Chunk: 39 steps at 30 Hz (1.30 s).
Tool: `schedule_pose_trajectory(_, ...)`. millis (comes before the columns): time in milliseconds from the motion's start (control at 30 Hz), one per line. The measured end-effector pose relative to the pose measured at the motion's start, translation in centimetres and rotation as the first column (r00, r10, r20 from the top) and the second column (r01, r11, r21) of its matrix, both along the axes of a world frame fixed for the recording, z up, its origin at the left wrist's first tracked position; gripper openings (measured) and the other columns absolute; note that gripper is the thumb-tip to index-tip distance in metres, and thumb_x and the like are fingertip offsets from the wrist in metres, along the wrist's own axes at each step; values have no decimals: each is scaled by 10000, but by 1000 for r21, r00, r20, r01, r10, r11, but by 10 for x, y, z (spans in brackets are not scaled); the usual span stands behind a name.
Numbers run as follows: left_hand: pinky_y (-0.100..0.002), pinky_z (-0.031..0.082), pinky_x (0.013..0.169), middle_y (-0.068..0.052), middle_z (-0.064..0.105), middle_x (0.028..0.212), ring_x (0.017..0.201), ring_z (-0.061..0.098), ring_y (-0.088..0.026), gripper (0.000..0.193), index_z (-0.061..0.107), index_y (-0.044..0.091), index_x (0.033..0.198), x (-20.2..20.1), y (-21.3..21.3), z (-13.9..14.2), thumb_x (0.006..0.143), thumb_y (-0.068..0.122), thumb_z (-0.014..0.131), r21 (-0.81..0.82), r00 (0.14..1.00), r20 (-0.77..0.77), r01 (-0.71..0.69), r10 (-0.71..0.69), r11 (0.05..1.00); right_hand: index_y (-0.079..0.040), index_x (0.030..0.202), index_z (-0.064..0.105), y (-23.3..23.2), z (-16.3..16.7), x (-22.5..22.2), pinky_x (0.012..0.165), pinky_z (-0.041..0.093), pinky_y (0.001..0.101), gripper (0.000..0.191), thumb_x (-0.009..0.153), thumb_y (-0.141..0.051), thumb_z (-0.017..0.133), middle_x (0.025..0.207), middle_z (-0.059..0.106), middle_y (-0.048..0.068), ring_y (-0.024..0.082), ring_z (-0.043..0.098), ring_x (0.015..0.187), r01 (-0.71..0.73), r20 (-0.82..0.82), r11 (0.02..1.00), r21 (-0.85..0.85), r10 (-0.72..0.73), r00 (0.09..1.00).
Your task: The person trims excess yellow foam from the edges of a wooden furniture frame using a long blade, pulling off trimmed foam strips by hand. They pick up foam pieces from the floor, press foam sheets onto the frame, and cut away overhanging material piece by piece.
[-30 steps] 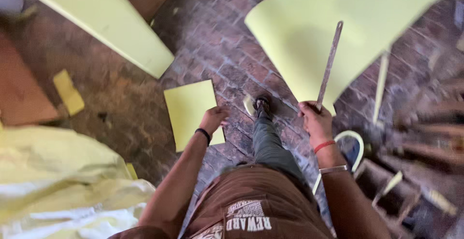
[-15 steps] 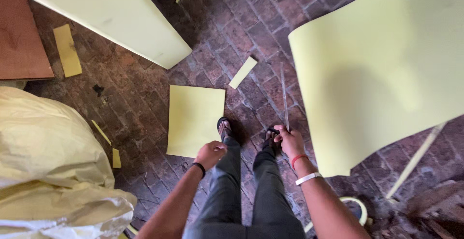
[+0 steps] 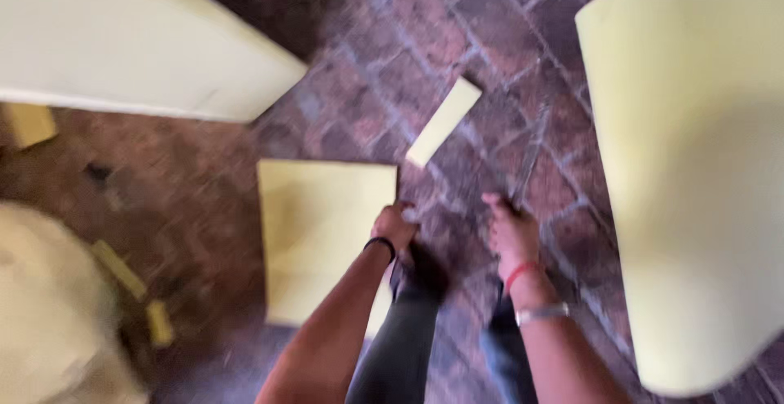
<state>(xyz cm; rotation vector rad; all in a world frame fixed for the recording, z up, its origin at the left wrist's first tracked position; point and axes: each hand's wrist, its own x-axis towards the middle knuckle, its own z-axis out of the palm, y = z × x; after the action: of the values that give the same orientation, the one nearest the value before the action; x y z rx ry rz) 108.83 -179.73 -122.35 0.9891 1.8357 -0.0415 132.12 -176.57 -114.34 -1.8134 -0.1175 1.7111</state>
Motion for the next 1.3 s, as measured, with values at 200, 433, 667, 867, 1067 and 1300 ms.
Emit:
schedule_pose_trajectory(200,-500,306,1203,-172,101,1686,1546,172,-418,672,633,345,1364,46,55,-122,745,382,890,-17,924,-253,292,-286,956,-139,1018,793,34,-85,13,389,216,245,206,954,-314,705,556,357,-107,37,304,429,-53,144,998,-30,57,988)
schedule_pose_trajectory(433,-480,393,1127,-142,389,1532,1419,359,-376,399,742,297,1170,71,79,-160,782,313,836,42,916,-373,176,-148,984,-106,1018,776,61,-105,57,399,232,234,180,943,-262,725,582,364,-120,25,305,446,37,57,994,101,-43,997)
schedule_pose_trajectory(667,-401,592,887,-101,722,1131,986,723,-289,174,829,219,901,71,42,-87,829,111,714,371,989,-138,6,48,929,-137,993,786,47,-29,83,372,218,234,173,920,-284,731,583,375,-115,27,297,429,43,54,997,64,-47,997)
schedule_pose_trajectory(867,-416,593,776,-101,750,1064,909,733,-320,151,785,146,945,95,51,145,806,93,758,588,994,-50,-52,101,808,-145,970,787,69,143,103,394,253,214,193,893,-315,739,647,529,-61,31,376,468,12,159,1000,-28,-8,987)
schedule_pose_trajectory(1067,-324,616,756,-87,802,917,839,795,-189,147,798,130,942,143,89,394,818,68,751,371,955,225,-268,194,889,-56,989,800,122,346,154,391,235,218,190,927,-231,760,659,642,12,22,367,452,-27,112,983,184,6,994)
schedule_pose_trajectory(1300,-316,571,704,-93,753,1098,834,711,-214,178,792,71,975,148,207,601,836,-3,709,426,859,494,-376,137,823,-117,1073,766,236,524,163,381,206,230,239,841,-163,739,732,751,-25,22,305,425,-23,145,908,418,-42,989)
